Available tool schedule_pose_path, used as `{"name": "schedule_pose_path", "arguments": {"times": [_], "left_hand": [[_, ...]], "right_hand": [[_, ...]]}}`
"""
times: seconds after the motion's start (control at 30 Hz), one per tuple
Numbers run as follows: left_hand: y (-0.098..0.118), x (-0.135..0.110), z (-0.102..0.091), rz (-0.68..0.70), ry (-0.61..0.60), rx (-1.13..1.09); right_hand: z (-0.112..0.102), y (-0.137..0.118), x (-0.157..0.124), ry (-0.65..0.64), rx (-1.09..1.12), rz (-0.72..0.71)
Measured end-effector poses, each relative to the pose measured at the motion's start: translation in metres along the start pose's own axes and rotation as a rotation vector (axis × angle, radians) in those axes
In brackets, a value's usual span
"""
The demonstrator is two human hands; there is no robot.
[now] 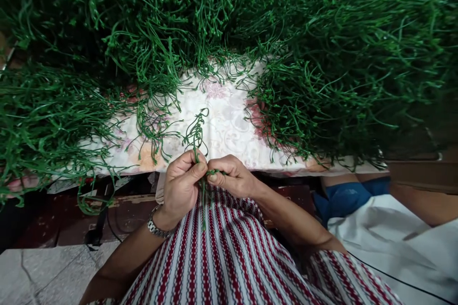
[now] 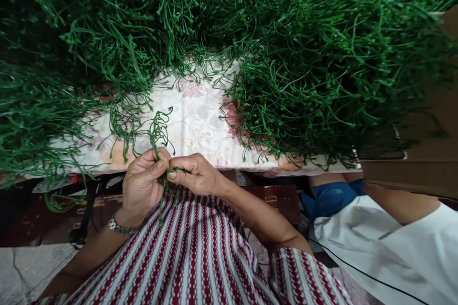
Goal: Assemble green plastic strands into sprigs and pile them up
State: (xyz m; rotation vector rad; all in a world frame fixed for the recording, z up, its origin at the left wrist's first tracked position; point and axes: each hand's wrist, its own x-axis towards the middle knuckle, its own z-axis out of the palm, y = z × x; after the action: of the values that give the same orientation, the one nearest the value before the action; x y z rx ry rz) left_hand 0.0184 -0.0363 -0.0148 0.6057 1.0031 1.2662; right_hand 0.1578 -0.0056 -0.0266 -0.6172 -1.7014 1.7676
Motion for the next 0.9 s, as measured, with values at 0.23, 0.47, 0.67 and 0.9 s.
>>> {"name": "schedule_pose_path", "arguments": {"times": [0.23,0.47,0.67,0.9], "left_hand": [[-0.006,0.002,-0.002,0.395,0.052,0.445],[0.01,0.025,-0.007,0.492,0.184,0.552],[0.014,0.037,-0.003,0.305,0.073,0.327],[0.012,0.04,0.001,0.108,0.046,0.123]], "right_hand": [[0.016,-0.017,0.004,0.222,-0.431,-0.103],[0.025,-0.032,-0.009,0.231,-0.683,-0.167],[-0.018,-0.048,-0.002,0.323,-0.668,-0.236],[-0.013,-0.014,0.014,0.373,-0.426,0.045]]}}
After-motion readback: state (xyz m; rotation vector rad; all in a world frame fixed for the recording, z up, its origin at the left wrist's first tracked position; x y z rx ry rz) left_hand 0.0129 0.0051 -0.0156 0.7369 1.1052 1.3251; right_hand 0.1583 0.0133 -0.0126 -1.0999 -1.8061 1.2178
